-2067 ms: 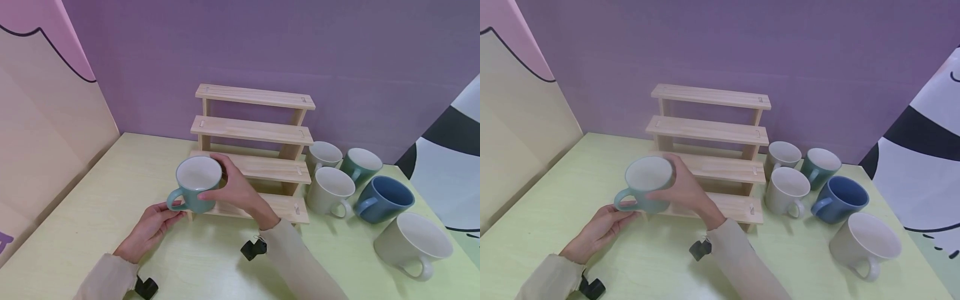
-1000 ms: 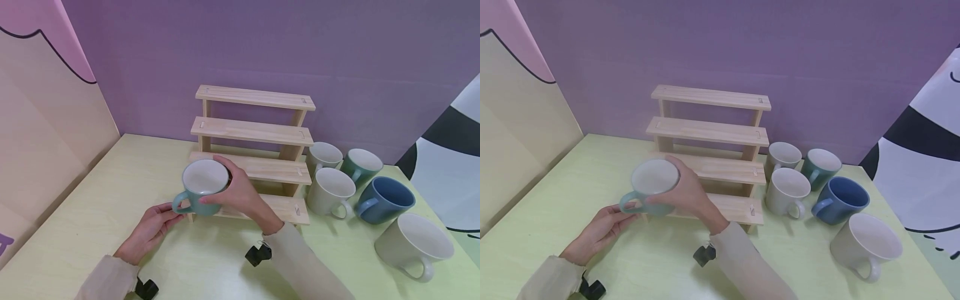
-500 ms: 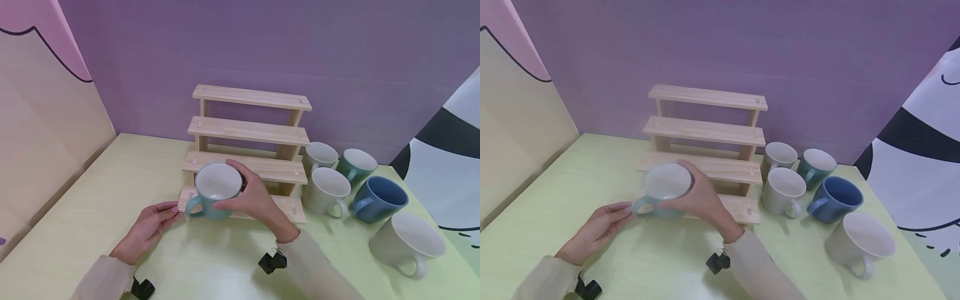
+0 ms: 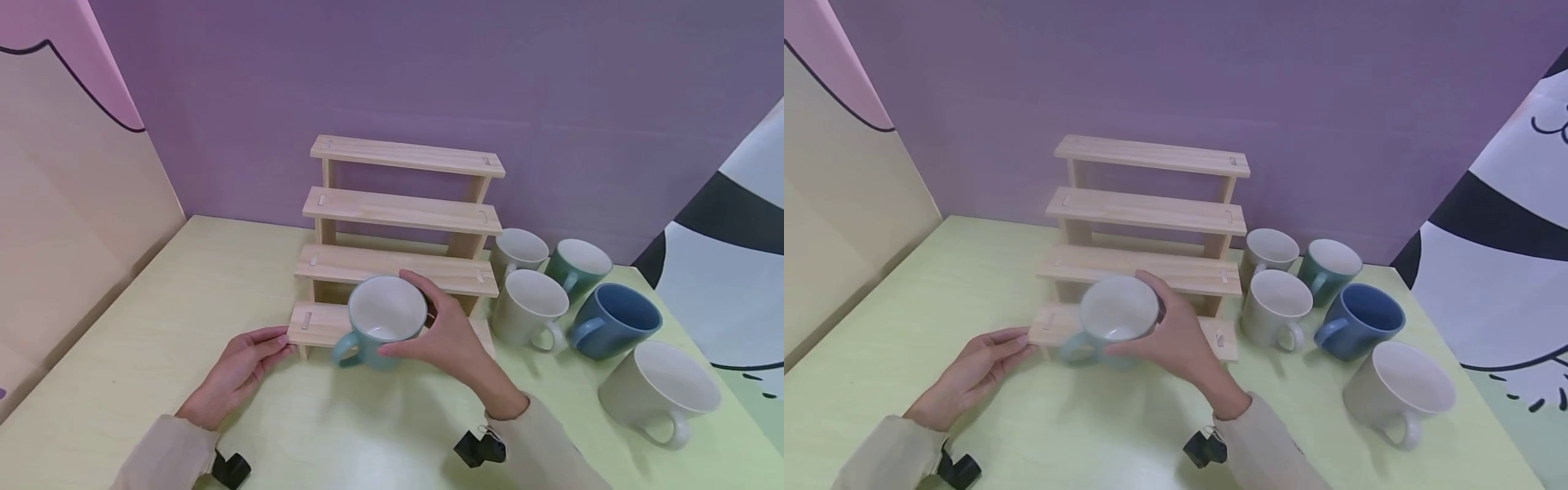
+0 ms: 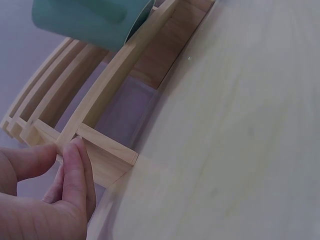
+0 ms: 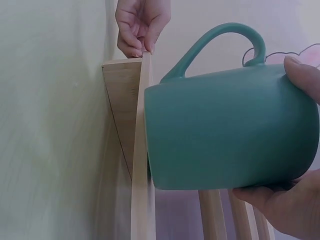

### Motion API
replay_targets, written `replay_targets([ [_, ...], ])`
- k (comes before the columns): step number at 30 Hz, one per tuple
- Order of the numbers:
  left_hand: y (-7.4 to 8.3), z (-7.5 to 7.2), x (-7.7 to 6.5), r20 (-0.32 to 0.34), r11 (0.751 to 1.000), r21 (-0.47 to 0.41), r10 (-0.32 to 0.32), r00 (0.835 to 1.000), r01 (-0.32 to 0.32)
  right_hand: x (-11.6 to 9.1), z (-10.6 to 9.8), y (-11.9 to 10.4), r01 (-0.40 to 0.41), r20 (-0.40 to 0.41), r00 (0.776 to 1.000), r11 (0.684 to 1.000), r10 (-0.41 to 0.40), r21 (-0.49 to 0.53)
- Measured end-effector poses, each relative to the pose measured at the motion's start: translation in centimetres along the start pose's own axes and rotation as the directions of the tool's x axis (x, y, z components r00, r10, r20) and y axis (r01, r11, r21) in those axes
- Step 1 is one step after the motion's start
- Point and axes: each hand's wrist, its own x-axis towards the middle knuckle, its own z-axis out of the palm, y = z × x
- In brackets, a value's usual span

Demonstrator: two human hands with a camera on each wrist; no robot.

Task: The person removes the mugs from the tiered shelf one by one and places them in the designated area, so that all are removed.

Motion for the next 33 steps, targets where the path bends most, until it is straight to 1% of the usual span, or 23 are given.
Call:
replay_targets([
  [3, -0.1, -0.1, -0.1, 0.011, 1.0, -0.021, -0.002, 1.0, 0.002, -0.9, -0.9, 0.3, -0.004, -0.018, 1.0, 1.0, 0.003, -0.011],
  [8, 0.1, -0.3, -0.2, 0.028, 0.999, -0.041, -0.002, 1.0, 0.003, -2.4, -2.4, 0.8, -0.027, -0.044, 0.999, 1.0, 0.027, 0.014],
  [14, 0.2, -0.4, -0.4, 0.033, 1.0, -0.024, 0.002, 0.999, -0.001, -4.0, -4.3, 1.2, -0.053, -0.087, 0.995, 0.998, 0.055, 0.019],
  [16, 0.2, -0.4, -0.4, 0.034, 0.999, -0.032, -0.001, 0.999, 0.002, -4.4, -4.9, 1.3, -0.07, -0.107, 0.992, 0.998, 0.07, 0.003],
  [20, 0.1, -0.5, -0.4, 0.046, 0.998, -0.06, -0.006, 0.999, 0.009, -5.4, -6.0, 1.8, -0.077, -0.161, 0.985, 0.996, 0.068, -0.051],
  [22, 0.1, -0.4, -0.4, 0.047, 0.998, -0.058, -0.008, 0.999, 0.01, -5.9, -6.5, 2.1, -0.069, -0.186, 0.981, 0.995, 0.055, -0.07],
  [25, 0.1, -0.4, -0.3, 0.042, 0.999, -0.039, -0.005, 0.999, 0.007, -6.6, -7.2, 2.6, -0.068, -0.217, 0.975, 0.995, 0.05, -0.077],
  [33, -0.1, -0.1, 0.1, 0.052, 0.999, -0.042, 0.005, 0.999, -0.003, -8.2, -8.8, 3.7, -0.092, -0.291, 0.955, 0.992, 0.063, -0.085],
])
